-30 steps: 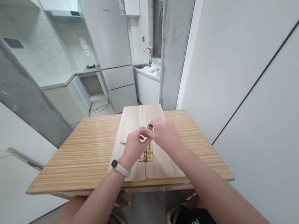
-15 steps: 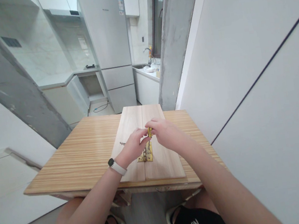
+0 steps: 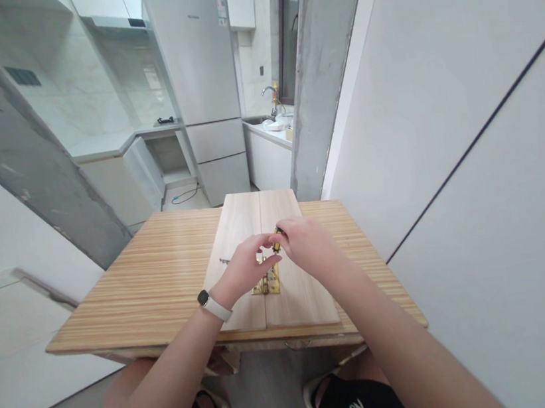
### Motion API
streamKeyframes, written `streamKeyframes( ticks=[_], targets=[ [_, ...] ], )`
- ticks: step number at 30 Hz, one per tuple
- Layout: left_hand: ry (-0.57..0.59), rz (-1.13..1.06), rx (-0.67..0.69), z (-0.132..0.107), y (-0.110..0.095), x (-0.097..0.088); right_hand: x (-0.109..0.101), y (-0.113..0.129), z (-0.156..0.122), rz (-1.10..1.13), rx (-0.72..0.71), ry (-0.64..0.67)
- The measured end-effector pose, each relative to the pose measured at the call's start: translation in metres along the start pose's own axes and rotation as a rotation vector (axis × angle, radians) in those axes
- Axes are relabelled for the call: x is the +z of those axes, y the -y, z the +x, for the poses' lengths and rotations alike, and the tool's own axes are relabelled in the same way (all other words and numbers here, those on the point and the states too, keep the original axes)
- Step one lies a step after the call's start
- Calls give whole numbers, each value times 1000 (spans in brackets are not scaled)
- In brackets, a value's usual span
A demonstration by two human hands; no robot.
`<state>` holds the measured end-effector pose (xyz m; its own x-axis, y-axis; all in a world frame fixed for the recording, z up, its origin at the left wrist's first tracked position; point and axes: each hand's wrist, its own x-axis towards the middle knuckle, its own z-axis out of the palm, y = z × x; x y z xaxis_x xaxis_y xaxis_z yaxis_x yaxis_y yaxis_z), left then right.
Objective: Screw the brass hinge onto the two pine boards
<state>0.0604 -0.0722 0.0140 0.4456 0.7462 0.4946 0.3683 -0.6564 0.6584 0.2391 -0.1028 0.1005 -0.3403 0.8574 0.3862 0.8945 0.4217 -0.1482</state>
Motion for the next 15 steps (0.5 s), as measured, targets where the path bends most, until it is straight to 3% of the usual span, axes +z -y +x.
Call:
streamKeyframes(
  ticks=[10,15],
  targets=[
    [-135,61,-50,3,-1,19,6,-3,-2,-73,57,-39],
    [-115,37,-38,2,-2,18,8,-4,-4,-91,107,-64]
  ],
)
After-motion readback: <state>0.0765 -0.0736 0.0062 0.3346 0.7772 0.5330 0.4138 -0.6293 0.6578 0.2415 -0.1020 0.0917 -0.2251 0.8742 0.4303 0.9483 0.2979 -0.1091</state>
